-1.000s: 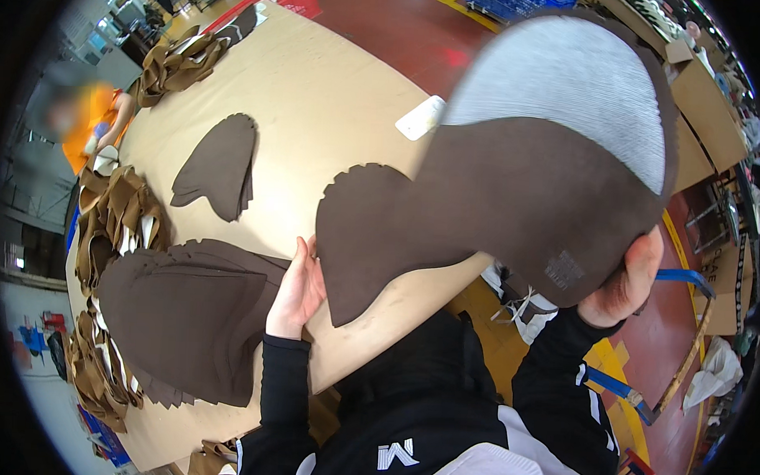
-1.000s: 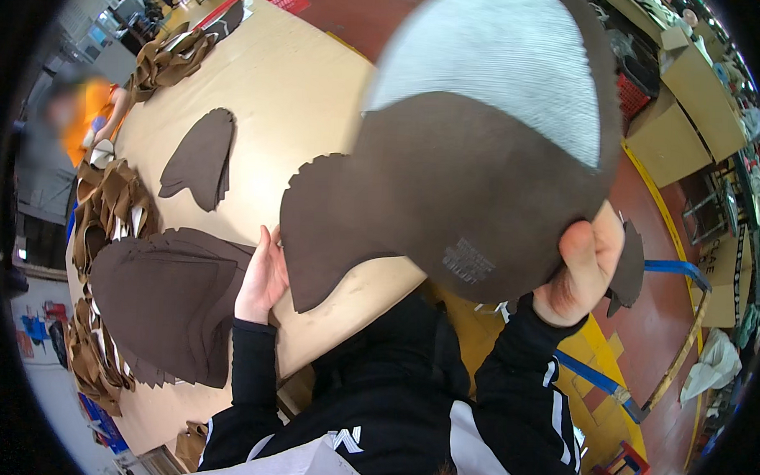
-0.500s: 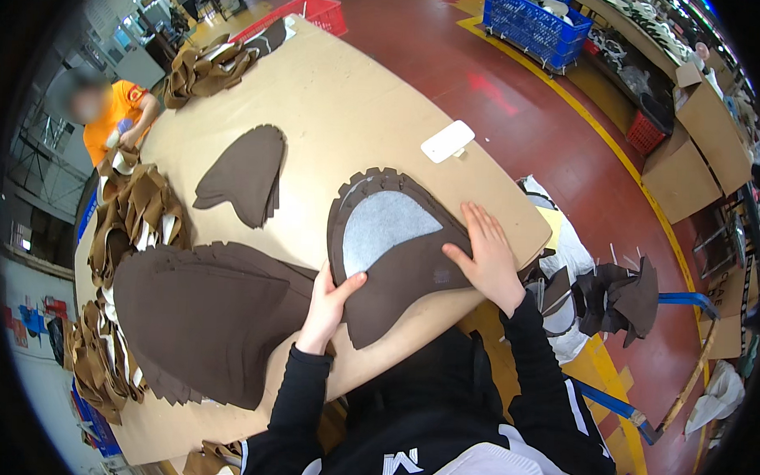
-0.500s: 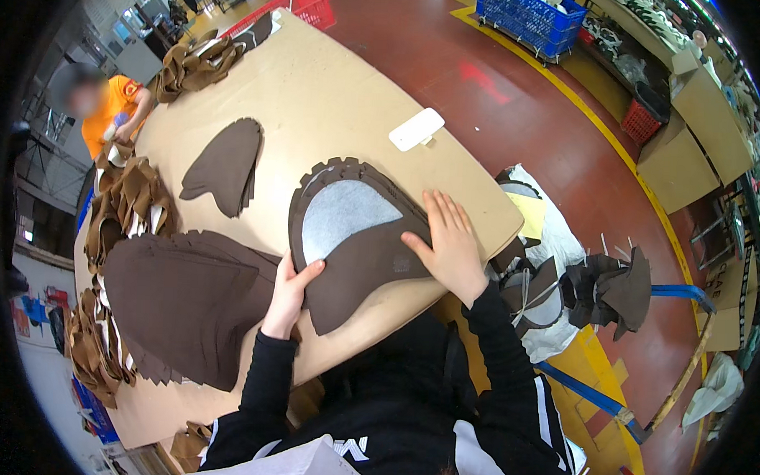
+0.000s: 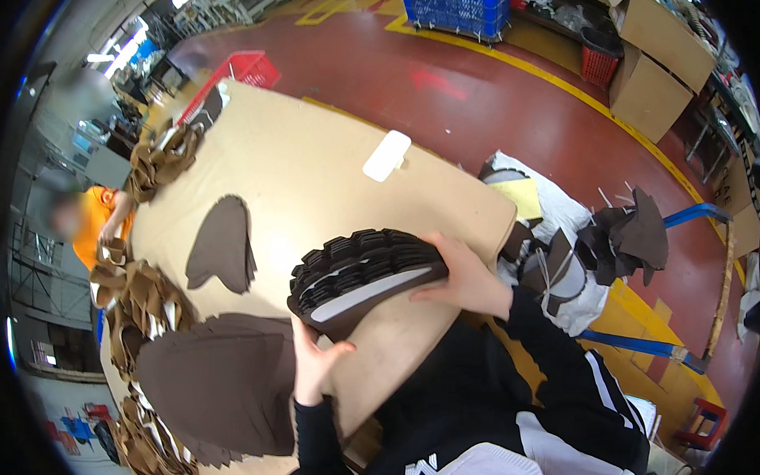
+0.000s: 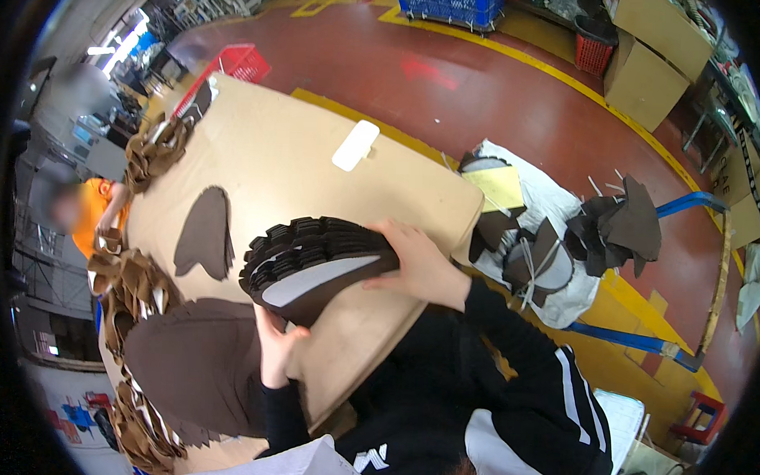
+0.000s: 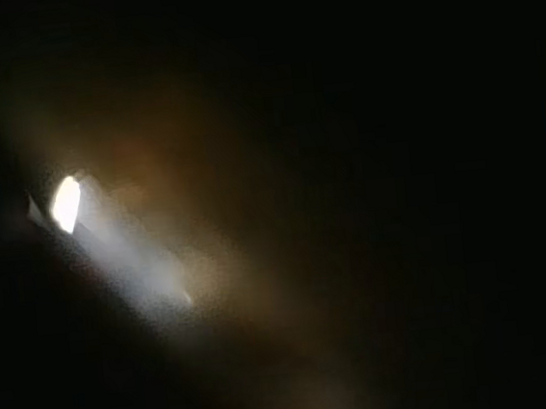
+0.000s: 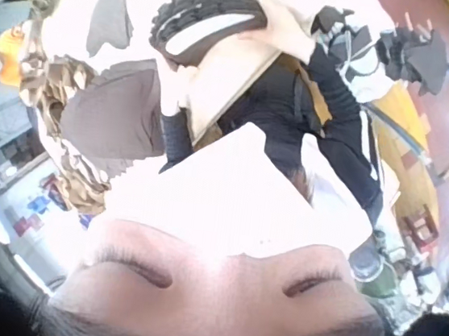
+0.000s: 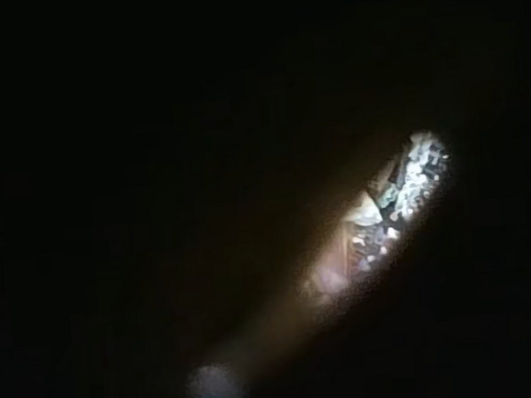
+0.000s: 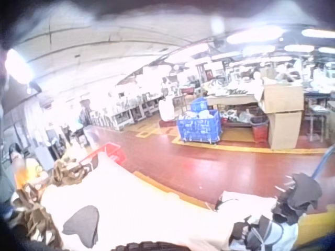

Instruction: The person sorts and stacks dark brown fabric pieces on a table, aligning edges and smoothing surfaces. They occasionally measure a piece with a tape measure and mark it with a pen before stacking it with others.

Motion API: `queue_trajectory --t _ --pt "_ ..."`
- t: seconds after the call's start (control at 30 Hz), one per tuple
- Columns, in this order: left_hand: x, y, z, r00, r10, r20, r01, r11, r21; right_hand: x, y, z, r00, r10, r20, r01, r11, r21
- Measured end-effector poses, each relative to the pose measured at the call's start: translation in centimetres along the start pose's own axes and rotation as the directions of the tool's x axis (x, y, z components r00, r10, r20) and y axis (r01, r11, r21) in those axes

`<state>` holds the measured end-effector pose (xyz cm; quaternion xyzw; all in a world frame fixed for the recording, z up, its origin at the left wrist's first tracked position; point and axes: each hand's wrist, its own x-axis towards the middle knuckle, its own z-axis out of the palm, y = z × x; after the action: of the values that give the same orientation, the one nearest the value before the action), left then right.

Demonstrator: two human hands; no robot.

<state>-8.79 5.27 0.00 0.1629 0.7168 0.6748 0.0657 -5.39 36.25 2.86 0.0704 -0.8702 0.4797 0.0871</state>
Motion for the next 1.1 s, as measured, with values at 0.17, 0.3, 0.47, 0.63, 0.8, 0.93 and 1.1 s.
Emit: queue_trajectory --t 0.17,0.3,0.47,0.63,0.8,0.93,1.1 --pt "-0.3 0.0 2.6 0.984 0.092 -0.152 -0.100 0.994 -0.042 -0.6 -0.8 1.4 0.986 0.002 -0.169 0.019 0.993 0.121" --pt "-0.2 0.9 1.8 0.997 -0.012 -0.082 0.019 0.996 0.087 -0.3 0.6 1.9 0.983 0.110 -0.147 -0.059 0.947 0.316" --pt "1.2 2.8 3.3 0.994 0.098 -0.047 -0.100 0.993 -0.056 -0.5 -0.6 0.7 0.976 -0.037 -0.216 0.076 0.981 0.176" --pt "1.9 2.3 2.4 0.986 0.161 0.042 -0.166 0.976 0.140 -0.3 -1.9 0.2 0.984 -0.120 -0.133 0.145 0.968 0.204" --pt "1.6 3.6 4.4 0.979 0.187 -0.083 -0.187 0.982 0.010 -0.2 -2.4 0.2 0.886 -0.187 -0.425 0.273 0.950 0.152" --pt "1.5 3.0 3.7 0.991 0.126 -0.045 -0.122 0.989 0.080 -0.2 -2.2 -0.4 0.968 -0.152 -0.198 0.181 0.973 0.140" --pt "0.9 1.6 3.3 0.988 0.144 -0.057 -0.142 0.989 0.026 1.2 -1.5 1.0 0.963 -0.148 -0.225 0.194 0.961 0.199"
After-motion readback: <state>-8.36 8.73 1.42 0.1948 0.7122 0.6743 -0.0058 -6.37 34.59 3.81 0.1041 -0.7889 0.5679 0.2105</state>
